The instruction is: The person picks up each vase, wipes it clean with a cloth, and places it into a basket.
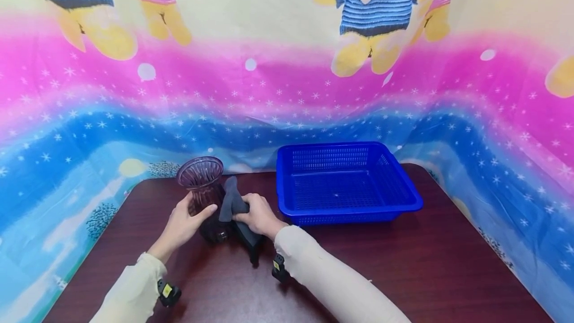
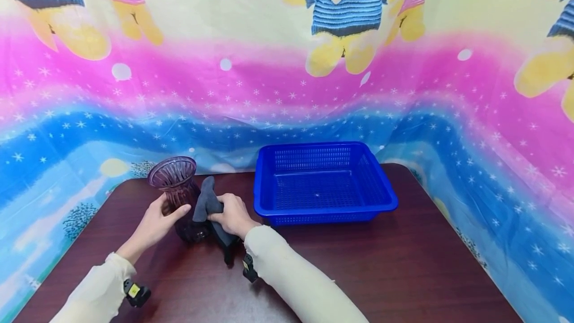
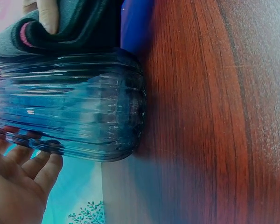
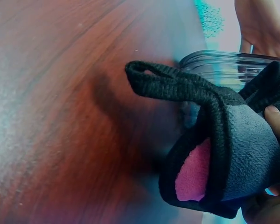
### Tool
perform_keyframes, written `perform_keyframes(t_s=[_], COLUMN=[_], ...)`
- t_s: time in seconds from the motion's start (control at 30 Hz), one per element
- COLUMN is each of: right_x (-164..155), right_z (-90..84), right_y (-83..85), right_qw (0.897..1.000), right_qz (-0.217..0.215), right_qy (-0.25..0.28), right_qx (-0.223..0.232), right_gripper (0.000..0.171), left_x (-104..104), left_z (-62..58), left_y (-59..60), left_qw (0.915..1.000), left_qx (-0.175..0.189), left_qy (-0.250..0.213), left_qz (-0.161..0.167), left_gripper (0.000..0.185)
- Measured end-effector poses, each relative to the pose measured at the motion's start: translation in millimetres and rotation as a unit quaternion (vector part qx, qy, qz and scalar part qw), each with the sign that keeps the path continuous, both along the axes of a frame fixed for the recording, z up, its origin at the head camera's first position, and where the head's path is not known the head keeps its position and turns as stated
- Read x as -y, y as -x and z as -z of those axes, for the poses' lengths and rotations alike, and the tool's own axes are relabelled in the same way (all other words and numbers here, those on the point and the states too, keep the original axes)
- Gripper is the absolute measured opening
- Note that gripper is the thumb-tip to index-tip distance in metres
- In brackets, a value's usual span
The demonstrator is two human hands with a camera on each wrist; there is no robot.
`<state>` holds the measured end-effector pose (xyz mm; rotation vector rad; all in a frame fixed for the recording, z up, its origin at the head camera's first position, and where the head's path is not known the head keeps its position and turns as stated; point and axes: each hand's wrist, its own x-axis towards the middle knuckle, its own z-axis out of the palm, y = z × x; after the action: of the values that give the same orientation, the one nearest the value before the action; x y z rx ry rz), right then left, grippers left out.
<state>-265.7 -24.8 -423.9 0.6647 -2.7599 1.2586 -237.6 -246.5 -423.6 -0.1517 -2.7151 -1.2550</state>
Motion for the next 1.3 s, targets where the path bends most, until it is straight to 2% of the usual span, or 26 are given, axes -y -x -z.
perform_keyframes(t_s=[0.27, 0.6, 1.3], right_x=[-0.5, -2.3, -3.8], right_z=[9.1, 18.8, 33.1], right_y=[0.5, 0.4, 1.2], right_qw=[1.0, 1.0, 0.997], right_qz=[-0.003, -0.015, -0.004], right_qy=[-0.022, -0.025, -0.063], right_qx=[0.006, 0.011, 0.04], right_gripper=[0.028, 0.022, 0.027], left_x=[0.2, -1.6, -0.2], left_z=[1.3, 2.8, 1.3], left_y=[-0.4, -0.3, 1.2], left_qw=[0.9999, 1.0, 0.9998], left_qx=[0.006, 0.0, 0.017], left_qy=[0.004, -0.009, -0.001], left_qz=[-0.007, -0.003, -0.005], left_gripper=[0.08, 0.073, 0.08])
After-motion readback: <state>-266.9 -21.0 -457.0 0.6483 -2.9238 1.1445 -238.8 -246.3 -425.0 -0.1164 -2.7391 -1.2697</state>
